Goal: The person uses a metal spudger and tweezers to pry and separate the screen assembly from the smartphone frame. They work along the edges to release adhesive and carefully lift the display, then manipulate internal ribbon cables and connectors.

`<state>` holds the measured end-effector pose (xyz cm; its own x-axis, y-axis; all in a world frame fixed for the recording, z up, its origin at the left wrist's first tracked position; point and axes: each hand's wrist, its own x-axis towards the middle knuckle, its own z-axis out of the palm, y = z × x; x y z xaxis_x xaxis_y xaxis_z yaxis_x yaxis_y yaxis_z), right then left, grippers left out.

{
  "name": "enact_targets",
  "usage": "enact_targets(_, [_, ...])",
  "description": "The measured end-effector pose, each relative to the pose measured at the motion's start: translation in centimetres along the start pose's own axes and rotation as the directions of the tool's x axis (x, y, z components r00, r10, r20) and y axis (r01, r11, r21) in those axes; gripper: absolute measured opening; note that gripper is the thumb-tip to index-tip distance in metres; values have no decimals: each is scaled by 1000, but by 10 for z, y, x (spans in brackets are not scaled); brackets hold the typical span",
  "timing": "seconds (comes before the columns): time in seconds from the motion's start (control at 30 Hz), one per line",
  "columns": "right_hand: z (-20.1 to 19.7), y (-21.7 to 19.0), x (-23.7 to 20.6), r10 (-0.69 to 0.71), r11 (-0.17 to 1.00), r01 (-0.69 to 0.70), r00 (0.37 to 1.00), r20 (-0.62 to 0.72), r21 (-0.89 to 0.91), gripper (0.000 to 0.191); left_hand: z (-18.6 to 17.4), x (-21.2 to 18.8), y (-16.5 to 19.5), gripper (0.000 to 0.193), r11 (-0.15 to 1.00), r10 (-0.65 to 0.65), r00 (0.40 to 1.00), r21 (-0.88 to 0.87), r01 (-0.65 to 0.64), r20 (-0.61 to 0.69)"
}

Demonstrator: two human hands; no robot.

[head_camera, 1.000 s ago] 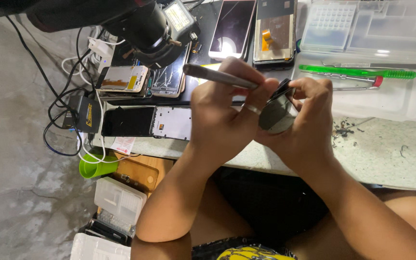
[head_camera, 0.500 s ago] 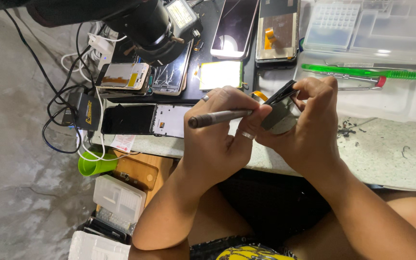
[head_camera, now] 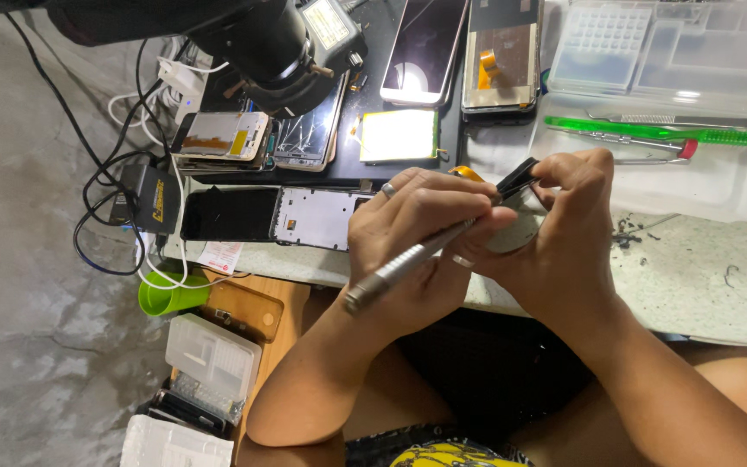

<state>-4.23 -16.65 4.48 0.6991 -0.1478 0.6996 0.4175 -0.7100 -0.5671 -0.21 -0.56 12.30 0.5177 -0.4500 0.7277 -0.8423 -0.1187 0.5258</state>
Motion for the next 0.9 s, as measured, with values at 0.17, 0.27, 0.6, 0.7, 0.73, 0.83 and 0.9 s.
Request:
enact_targets(0.17, [2,-1,-1,-21,999,22,1000,3,-50,85,2,4,-1,7,990,56,996,125,-65,76])
enact_targets(0.27, [3,-3,-1,-8,999,7,1000,-10,-44,79,1,7,-1,5,990,14,994,141,-29,105])
enact_targets(0.6, [0,-7,4,-44,999,44,999,1,-27,82,8,7,-11,15,957,-267,964,-120,266,10])
enact_targets(0.7, [-1,-9,5,-32,999,32,999,2,2,82,8,7,-14,16,933,-320,947,-167,318,16])
enact_targets(0.73, [-1,-9,5,-31,999,31,1000,2,15,83,8,7,-14,17,928,-332,943,-176,329,16])
enact_targets(0.83, [-1,-10,6,-31,999,31,1000,-2,-7,81,7,7,-11,16,936,-302,953,-182,300,18])
enact_targets(0.9, [1,-10,8,-53,998,53,998,-21,-22,81,5,6,-5,14,986,-164,986,16,164,2])
